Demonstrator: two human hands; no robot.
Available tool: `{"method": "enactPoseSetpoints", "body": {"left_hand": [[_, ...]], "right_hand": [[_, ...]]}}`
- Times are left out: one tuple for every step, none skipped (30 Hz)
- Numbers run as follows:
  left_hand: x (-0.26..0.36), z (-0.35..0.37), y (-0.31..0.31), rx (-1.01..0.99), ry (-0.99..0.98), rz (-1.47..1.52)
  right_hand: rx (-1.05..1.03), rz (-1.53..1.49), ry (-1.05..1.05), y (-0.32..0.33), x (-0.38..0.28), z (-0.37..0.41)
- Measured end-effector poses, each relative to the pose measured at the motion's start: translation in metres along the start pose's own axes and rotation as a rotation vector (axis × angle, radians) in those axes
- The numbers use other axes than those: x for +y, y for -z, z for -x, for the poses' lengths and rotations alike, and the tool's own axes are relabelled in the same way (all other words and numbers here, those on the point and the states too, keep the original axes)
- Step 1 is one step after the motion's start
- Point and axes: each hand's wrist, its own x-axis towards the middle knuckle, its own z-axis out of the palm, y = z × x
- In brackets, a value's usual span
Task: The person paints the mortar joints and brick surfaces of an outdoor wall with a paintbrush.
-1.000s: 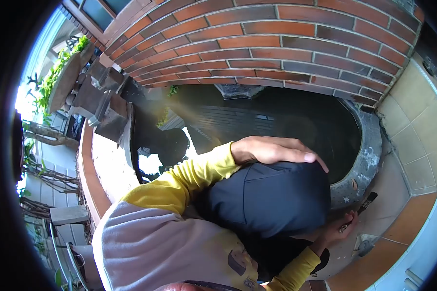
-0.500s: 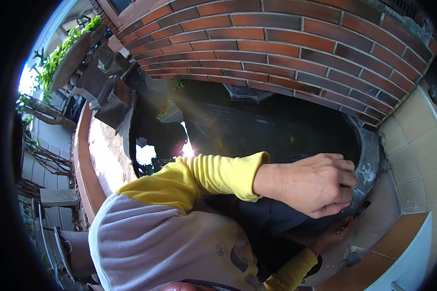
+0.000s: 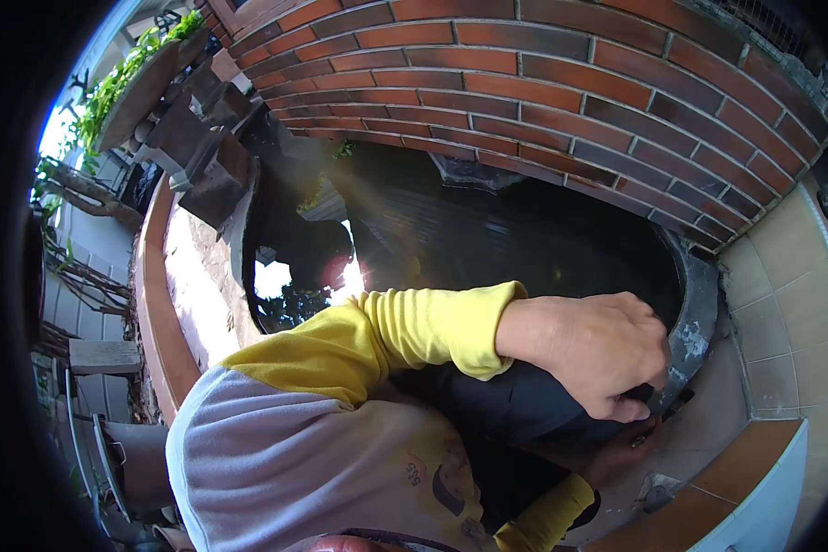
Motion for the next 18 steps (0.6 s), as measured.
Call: {"method": "enactPoseSetpoints", "body": {"left_hand": [[0.0,0.002,0.001,0.033,-0.039,0.017],[-0.001,0.005,0.002,0.066,-0.078,0.033],[-0.002,0.007,0.003,0.099,-0.118,0.048],[-0.004,0.007,0.001,0.137,-0.138,0.083],[-0.006,0.009,0.0,0.176,-0.157,0.117],[-0.009,0.01,-0.002,0.215,-0.178,0.151],[-0.012,0.011,-0.003,0.235,-0.169,0.173],[-0.014,0.011,-0.005,0.255,-0.16,0.196],[-0.016,0.011,-0.006,0.276,-0.153,0.219],[-0.017,0.011,-0.004,0.263,-0.105,0.225],[-0.018,0.012,-0.002,0.25,-0.057,0.232],[-0.018,0.012,-0.001,0.238,-0.009,0.238],[-0.019,0.012,0.0,0.2,0.039,0.214],[-0.019,0.011,0.001,0.163,0.088,0.19],[-0.019,0.01,0.002,0.125,0.136,0.166],[-0.019,0.008,0.002,0.097,0.143,0.154],[-0.019,0.007,0.003,0.067,0.149,0.14],[-0.019,0.005,0.004,0.037,0.155,0.125]], "right_hand": [[0.002,-0.024,-0.03,0.001,-0.008,0.0],[0.005,-0.048,-0.061,0.0,-0.015,-0.001],[0.009,-0.073,-0.091,0.0,-0.017,-0.001],[0.026,-0.099,-0.089,-0.003,-0.009,0.002],[0.043,-0.125,-0.086,-0.009,0.007,0.006],[0.061,-0.151,-0.084,-0.011,0.011,0.007],[0.06,-0.125,-0.083,-0.012,0.015,0.008],[0.058,-0.097,-0.081,-0.011,0.019,0.009],[0.057,-0.069,-0.079,-0.01,0.02,0.008],[0.061,-0.1,-0.118,-0.012,0.024,0.009],[0.066,-0.13,-0.158,-0.015,0.03,0.012],[0.07,-0.159,-0.197,-0.016,0.026,0.012],[0.086,-0.153,-0.194,-0.015,0.022,0.011],[0.1,-0.145,-0.192,-0.016,0.018,0.011],[0.116,-0.137,-0.19,-0.015,0.013,0.01],[0.127,-0.145,-0.192,-0.014,0.017,0.011],[0.14,-0.154,-0.194,-0.017,0.025,0.013],[0.153,-0.163,-0.197,-0.02,0.033,0.015]]}}
